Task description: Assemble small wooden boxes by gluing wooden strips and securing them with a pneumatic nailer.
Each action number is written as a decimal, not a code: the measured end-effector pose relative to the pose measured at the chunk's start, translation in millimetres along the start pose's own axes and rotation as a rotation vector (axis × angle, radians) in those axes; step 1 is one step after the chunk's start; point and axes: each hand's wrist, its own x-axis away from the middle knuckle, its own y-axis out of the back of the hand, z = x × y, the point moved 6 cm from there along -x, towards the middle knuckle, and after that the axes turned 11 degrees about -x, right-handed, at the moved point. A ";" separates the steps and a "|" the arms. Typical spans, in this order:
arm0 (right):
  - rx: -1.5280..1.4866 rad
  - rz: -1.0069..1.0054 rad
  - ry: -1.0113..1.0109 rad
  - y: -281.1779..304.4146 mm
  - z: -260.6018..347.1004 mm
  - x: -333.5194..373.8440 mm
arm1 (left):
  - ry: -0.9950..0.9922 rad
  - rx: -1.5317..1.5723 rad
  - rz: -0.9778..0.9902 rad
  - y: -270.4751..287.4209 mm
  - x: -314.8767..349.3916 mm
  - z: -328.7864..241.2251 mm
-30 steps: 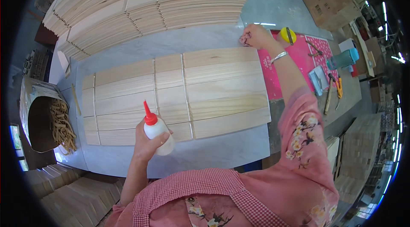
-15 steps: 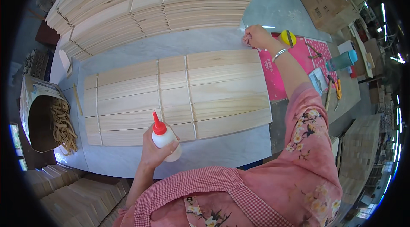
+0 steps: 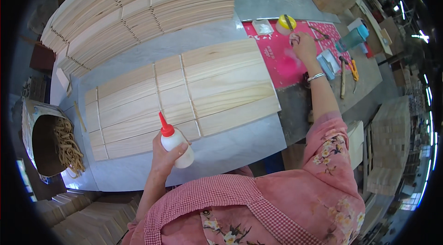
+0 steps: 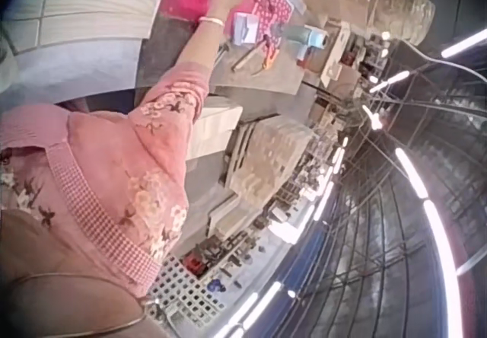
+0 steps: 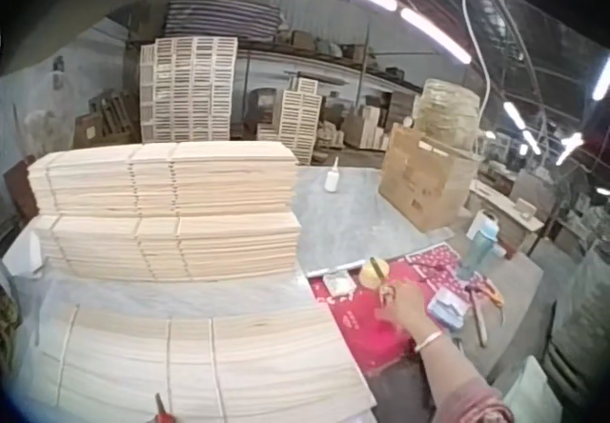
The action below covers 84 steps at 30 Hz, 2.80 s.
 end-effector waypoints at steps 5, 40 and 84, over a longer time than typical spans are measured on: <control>0.260 -0.041 -0.079 14.7 -8.1 40.2 | 0.013 0.085 0.057 -37.2 -14.5 -9.3; -0.395 0.426 0.700 -3.0 195.6 235.7 | -0.213 -1.434 -0.473 262.5 93.5 70.6; 0.006 0.284 0.311 0.8 221.1 171.5 | -0.221 -1.577 -0.261 168.0 62.3 3.4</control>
